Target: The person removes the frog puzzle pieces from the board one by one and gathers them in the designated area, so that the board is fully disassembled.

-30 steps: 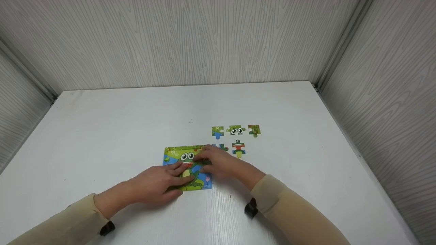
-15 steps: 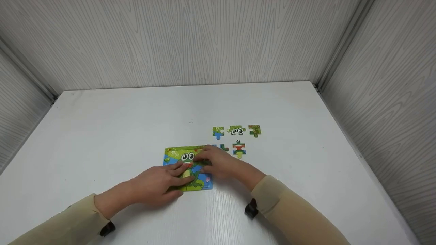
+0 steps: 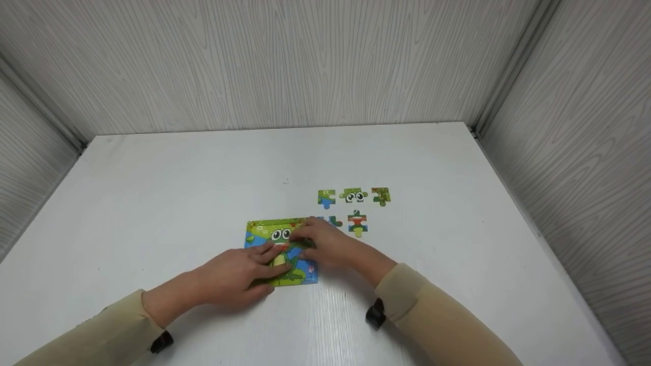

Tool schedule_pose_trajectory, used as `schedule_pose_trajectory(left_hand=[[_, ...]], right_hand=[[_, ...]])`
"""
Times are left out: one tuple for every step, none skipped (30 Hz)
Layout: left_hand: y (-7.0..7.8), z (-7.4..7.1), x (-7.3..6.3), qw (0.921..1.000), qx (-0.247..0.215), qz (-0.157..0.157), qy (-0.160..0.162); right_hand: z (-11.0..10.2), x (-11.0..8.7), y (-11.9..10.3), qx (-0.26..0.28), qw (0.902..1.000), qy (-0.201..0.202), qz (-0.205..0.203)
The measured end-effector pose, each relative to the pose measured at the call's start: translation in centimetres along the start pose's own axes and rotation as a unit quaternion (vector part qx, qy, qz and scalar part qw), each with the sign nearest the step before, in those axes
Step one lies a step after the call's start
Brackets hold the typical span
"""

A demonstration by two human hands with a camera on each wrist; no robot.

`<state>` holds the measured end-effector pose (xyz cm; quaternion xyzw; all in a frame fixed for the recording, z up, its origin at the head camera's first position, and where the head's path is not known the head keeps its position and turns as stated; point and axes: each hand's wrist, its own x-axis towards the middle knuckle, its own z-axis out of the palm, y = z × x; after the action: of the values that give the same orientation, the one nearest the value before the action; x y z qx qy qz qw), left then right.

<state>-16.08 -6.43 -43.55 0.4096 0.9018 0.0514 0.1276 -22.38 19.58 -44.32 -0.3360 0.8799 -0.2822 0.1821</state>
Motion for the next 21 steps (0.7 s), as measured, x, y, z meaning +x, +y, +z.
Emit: schedule_pose_trajectory(left_hand=[[0.01, -0.01, -0.01, 1.0, -0.001, 0.0, 0.001], [0.02, -0.02, -0.03, 1.0, -0.001, -0.001, 0.001], [0.03, -0.04, -0.04, 1.0, -0.002, -0.001, 0.002], [0.03, -0.03, -0.05, 1.0, -0.003, -0.002, 0.003], [0.03, -0.01, -0.06, 1.0, -0.003, -0.002, 0.005], [0.01, 0.0, -0.06, 1.0, -0.004, -0.003, 0.006], [0.02, 0.02, -0.08, 1.0, -0.005, -0.003, 0.007], [0.02, 0.05, -0.08, 0.9999, -0.005, -0.003, 0.01], [0.03, 0.07, -0.1, 0.9999, -0.006, -0.003, 0.011], [0.03, 0.09, -0.1, 0.9999, -0.006, -0.002, 0.012], [0.04, 0.11, -0.09, 0.9999, -0.007, -0.002, 0.012], [0.04, 0.12, -0.09, 0.9999, -0.008, -0.002, 0.012], [0.04, 0.15, -0.07, 0.9999, -0.007, -0.001, 0.012], [0.04, 0.17, -0.06, 0.9999, -0.008, -0.002, 0.01], [0.03, 0.16, -0.06, 0.9999, -0.009, -0.003, 0.009], [0.01, 0.16, -0.05, 0.9999, -0.009, -0.002, 0.009], [0.01, 0.14, -0.07, 0.9999, -0.009, -0.003, 0.009], [-0.01, 0.13, -0.09, 0.9999, -0.009, -0.003, 0.009], [-0.04, 0.16, -0.04, 0.9999, -0.009, -0.002, 0.009], [-0.04, 0.15, -0.01, 0.9999, -0.01, -0.001, 0.009], [-0.05, 0.15, 0.04, 0.9999, -0.01, 0.0, 0.01]], right_hand=[[0.0, -0.02, -0.03, -0.001, 1.0, 0.002, -0.002], [0.0, -0.04, -0.04, -0.003, 1.0, 0.003, -0.005], [0.01, -0.04, -0.05, -0.003, 1.0, 0.004, -0.005], [0.02, -0.05, -0.05, -0.003, 1.0, 0.007, -0.006], [0.04, -0.06, -0.06, -0.003, 0.9999, 0.009, -0.006], [0.05, -0.06, -0.04, 0.001, 0.9999, 0.011, -0.005], [0.09, -0.07, -0.01, 0.003, 0.9999, 0.014, -0.008], [0.14, -0.07, 0.01, 0.005, 0.9998, 0.016, -0.011], [0.16, -0.09, 0.05, 0.007, 0.9997, 0.018, -0.013], [0.16, -0.11, 0.08, 0.008, 0.9996, 0.02, -0.017], [0.15, -0.14, 0.11, 0.007, 0.9995, 0.022, -0.023], [0.12, -0.16, 0.14, 0.004, 0.9994, 0.022, -0.028], [0.07, -0.2, 0.16, 0.0, 0.9992, 0.023, -0.032], [0.02, -0.26, 0.17, -0.003, 0.9992, 0.023, -0.033], [-0.06, -0.34, 0.19, -0.006, 0.9992, 0.021, -0.033], [-0.14, -0.39, 0.17, -0.008, 0.9993, 0.02, -0.032], [-0.21, -0.44, 0.13, -0.01, 0.9994, 0.018, -0.03], [-0.28, -0.5, 0.07, -0.011, 0.9995, 0.015, -0.025], [-0.34, -0.58, 0.07, -0.01, 0.9997, 0.013, -0.02], [-0.39, -0.66, 0.05, -0.008, 0.9998, 0.011, -0.015], [-0.42, -0.72, 0.03, -0.007, 0.9999, 0.01, -0.01]])
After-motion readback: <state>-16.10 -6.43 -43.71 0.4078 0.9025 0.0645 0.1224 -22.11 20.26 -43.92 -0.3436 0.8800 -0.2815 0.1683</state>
